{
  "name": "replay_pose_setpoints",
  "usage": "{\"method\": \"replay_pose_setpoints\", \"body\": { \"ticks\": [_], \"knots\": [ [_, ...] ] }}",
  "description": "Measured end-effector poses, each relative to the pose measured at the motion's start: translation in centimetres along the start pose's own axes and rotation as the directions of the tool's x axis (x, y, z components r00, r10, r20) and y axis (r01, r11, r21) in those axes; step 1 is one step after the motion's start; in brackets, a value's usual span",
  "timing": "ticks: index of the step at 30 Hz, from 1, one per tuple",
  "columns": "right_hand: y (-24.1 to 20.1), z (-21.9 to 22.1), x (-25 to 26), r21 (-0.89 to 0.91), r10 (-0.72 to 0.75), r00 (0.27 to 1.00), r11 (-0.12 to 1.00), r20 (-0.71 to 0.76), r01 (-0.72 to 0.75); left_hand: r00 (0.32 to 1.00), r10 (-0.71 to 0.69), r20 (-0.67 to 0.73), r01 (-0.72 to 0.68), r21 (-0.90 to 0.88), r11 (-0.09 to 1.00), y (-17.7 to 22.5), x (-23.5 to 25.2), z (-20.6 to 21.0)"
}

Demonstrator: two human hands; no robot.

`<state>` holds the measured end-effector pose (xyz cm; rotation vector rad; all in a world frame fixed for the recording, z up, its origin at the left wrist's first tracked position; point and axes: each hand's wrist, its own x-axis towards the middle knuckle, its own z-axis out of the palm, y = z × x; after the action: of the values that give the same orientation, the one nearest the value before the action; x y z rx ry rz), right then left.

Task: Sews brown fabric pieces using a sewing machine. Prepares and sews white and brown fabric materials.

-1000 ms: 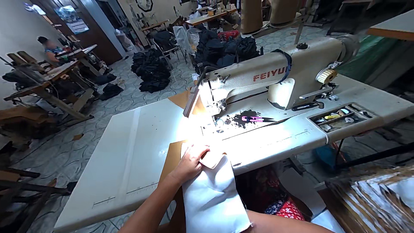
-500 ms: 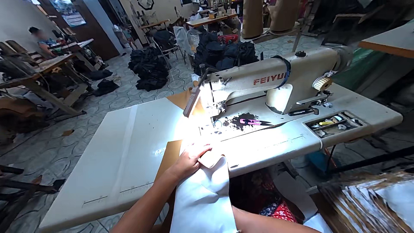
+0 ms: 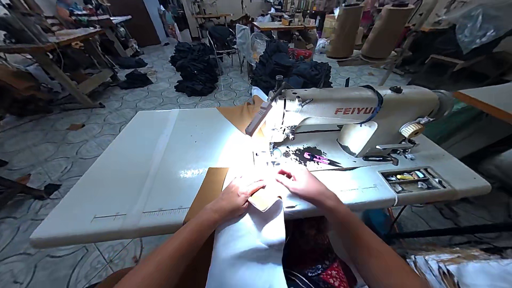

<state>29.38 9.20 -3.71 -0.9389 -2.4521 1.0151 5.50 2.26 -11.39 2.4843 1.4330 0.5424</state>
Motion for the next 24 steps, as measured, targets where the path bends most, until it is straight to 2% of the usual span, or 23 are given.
{"method": "replay_pose_setpoints", "body": {
  "ticks": [1,2,4,7,10,12,16,24],
  "knots": [
    [1.0,1.0,2.1,-0.106,0.117,0.990,0.986,-0.078,-0.125,1.000,0.003,-0.002,-0.003,0.000,1.000,0.0,0.0,0.1],
    [1.7,1.9,3.7,-0.176,0.203,0.975,0.960,-0.089,-0.216,1.000,0.008,-0.007,-0.008,0.001,1.000,-0.1,0.0,0.1],
    [1.8,3.4,5.2,-0.283,0.293,0.955,0.912,-0.052,-0.295,0.999,0.033,-0.037,-0.033,0.015,0.999,-0.3,0.1,0.3],
    [1.8,4.4,6.3,-0.275,0.276,0.961,0.923,-0.021,-0.271,0.996,0.065,-0.068,-0.064,0.018,0.998,-0.3,0.1,0.4],
    [2.3,4.0,6.4,-0.121,0.212,0.977,0.969,-0.034,-0.214,0.978,0.129,-0.167,-0.120,0.061,0.991,-0.6,0.2,1.0],
    [2.7,3.5,6.1,-0.013,0.180,0.979,0.983,-0.100,-0.182,0.978,0.120,-0.169,-0.111,0.064,0.992,-0.4,0.1,1.0],
    [2.5,2.7,5.7,-0.035,0.237,0.952,0.968,-0.193,-0.248,0.986,0.085,-0.141,-0.078,0.055,0.995,0.1,0.1,0.7],
    [3.1,3.1,5.7,-0.018,0.230,0.928,0.969,-0.292,-0.246,0.990,0.060,-0.127,-0.056,0.036,0.998,0.0,0.1,0.7]
  ]
}}
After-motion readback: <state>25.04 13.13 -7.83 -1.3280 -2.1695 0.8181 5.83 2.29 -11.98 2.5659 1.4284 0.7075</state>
